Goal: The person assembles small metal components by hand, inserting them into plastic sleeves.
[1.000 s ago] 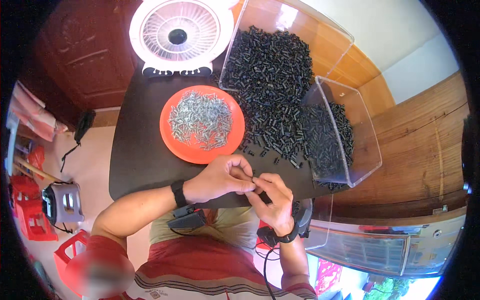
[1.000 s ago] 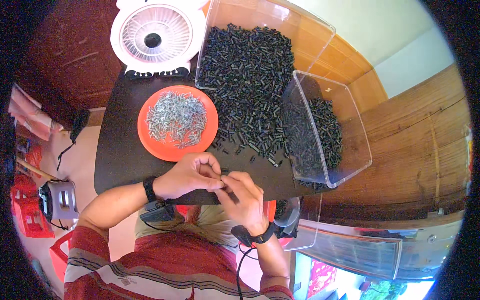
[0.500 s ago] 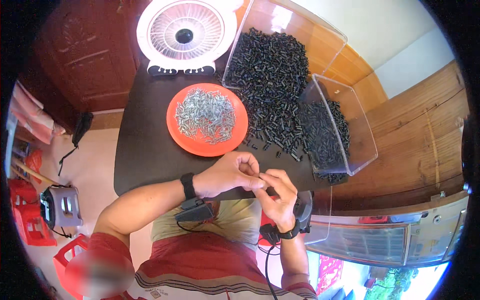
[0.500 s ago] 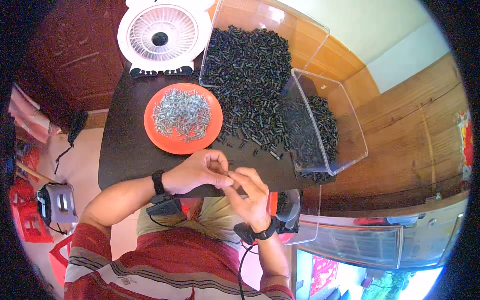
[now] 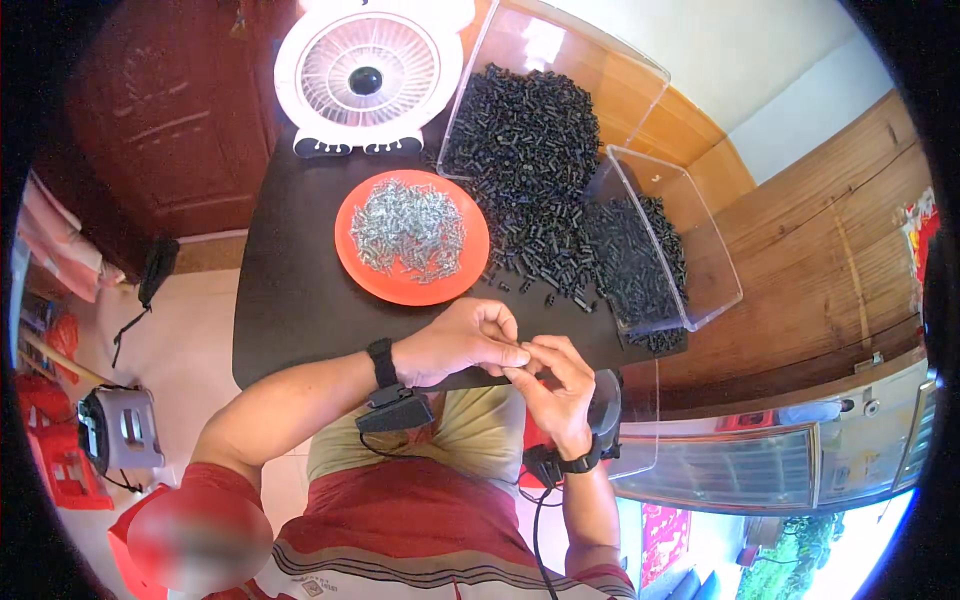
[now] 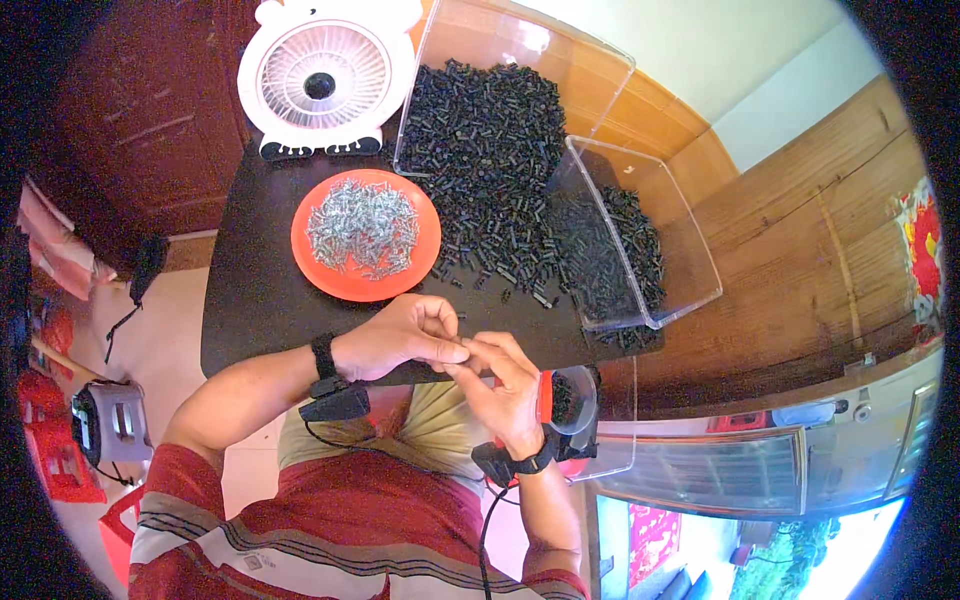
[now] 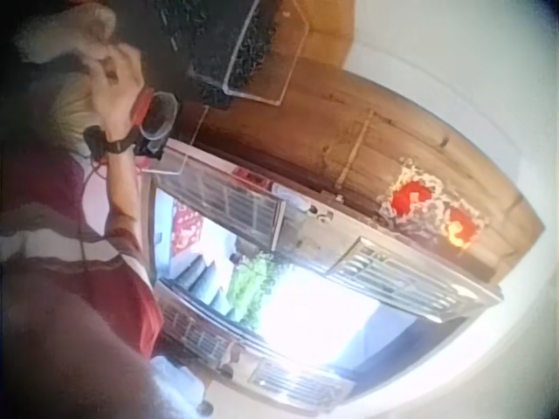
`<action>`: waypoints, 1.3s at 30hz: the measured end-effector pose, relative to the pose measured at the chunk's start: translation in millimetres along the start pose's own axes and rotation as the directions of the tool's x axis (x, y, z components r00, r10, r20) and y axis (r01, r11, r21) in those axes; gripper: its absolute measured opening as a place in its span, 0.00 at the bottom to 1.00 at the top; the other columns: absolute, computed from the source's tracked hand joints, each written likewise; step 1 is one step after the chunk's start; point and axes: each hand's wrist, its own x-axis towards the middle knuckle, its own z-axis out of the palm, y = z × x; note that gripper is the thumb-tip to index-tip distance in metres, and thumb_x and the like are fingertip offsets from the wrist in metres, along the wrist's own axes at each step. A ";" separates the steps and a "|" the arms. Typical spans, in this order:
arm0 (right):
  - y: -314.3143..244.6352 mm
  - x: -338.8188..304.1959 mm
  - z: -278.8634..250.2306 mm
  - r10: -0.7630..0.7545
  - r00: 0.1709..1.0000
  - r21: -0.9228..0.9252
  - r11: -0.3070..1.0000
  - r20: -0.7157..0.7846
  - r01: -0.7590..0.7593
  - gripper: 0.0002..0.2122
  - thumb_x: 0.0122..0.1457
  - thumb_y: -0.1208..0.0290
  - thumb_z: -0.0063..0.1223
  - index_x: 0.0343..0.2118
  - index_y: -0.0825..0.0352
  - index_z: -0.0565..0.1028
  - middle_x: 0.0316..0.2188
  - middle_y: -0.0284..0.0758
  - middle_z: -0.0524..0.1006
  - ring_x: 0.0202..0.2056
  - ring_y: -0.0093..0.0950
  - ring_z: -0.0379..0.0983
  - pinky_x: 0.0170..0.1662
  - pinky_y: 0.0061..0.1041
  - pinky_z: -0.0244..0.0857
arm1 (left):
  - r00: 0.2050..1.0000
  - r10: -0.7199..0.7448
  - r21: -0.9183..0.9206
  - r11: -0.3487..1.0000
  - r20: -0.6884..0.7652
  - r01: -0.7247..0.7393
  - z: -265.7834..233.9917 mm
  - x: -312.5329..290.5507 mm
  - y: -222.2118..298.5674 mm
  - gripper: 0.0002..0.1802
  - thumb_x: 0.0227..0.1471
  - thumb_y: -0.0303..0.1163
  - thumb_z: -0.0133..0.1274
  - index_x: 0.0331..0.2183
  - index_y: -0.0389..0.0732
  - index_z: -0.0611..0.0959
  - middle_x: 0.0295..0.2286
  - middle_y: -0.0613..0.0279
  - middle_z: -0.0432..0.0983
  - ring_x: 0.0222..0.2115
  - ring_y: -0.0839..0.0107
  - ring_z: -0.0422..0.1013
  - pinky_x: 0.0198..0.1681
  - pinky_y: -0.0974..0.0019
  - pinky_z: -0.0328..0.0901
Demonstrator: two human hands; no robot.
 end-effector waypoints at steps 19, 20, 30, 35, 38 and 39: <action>-12.1 5.4 -10.5 0.073 0.992 0.008 0.997 0.107 -0.074 0.12 0.48 0.79 0.64 0.37 0.71 0.78 0.36 0.38 0.77 0.32 0.24 0.77 0.35 0.20 0.70 | 0.997 -0.030 -0.103 0.994 0.068 0.037 -2.8 0.3 -3.4 0.09 0.51 0.26 0.58 0.33 0.39 0.73 0.30 0.62 0.76 0.30 0.77 0.74 0.33 0.75 0.70; -10.3 4.7 -10.9 0.074 0.991 0.008 0.997 0.109 -0.075 0.12 0.48 0.79 0.64 0.37 0.71 0.78 0.36 0.38 0.77 0.32 0.24 0.77 0.35 0.20 0.70 | 0.997 -0.032 -0.136 0.990 0.068 0.041 -2.5 0.3 -3.6 0.09 0.51 0.26 0.58 0.33 0.39 0.73 0.30 0.62 0.76 0.31 0.76 0.74 0.34 0.75 0.71; -7.1 14.7 -19.0 -0.094 0.986 -0.103 0.989 0.140 0.109 0.08 0.49 0.83 0.60 0.34 0.73 0.78 0.33 0.44 0.78 0.30 0.32 0.76 0.34 0.24 0.70 | 0.999 -0.017 -0.168 0.985 0.047 0.025 -2.0 -0.3 -3.5 0.08 0.53 0.25 0.56 0.34 0.39 0.73 0.32 0.61 0.77 0.34 0.74 0.75 0.37 0.71 0.72; -10.4 20.3 -20.6 -0.148 0.970 -0.170 0.969 0.191 0.181 0.08 0.50 0.83 0.58 0.35 0.74 0.78 0.33 0.44 0.78 0.32 0.34 0.76 0.36 0.26 0.70 | 0.999 -0.042 -0.162 0.986 0.026 0.046 -4.2 -1.0 0.4 0.09 0.52 0.24 0.57 0.33 0.38 0.73 0.32 0.60 0.77 0.33 0.73 0.76 0.37 0.70 0.73; -13.0 33.7 -33.0 0.029 0.929 -0.011 1.000 0.370 -0.027 0.09 0.49 0.82 0.58 0.36 0.72 0.78 0.35 0.41 0.78 0.34 0.30 0.75 0.36 0.24 0.69 | 0.999 -0.049 -0.149 0.988 0.012 0.050 -3.9 1.0 0.3 0.09 0.51 0.24 0.58 0.33 0.38 0.73 0.31 0.60 0.76 0.32 0.73 0.76 0.36 0.69 0.74; -13.8 43.4 -41.0 0.031 0.914 -0.014 1.000 0.404 -0.028 0.09 0.49 0.82 0.58 0.36 0.72 0.78 0.35 0.40 0.78 0.33 0.27 0.74 0.35 0.23 0.68 | 0.998 -0.055 -0.143 0.988 0.014 0.056 -2.7 0.6 0.8 0.10 0.50 0.24 0.58 0.33 0.37 0.73 0.30 0.59 0.76 0.31 0.72 0.75 0.36 0.68 0.75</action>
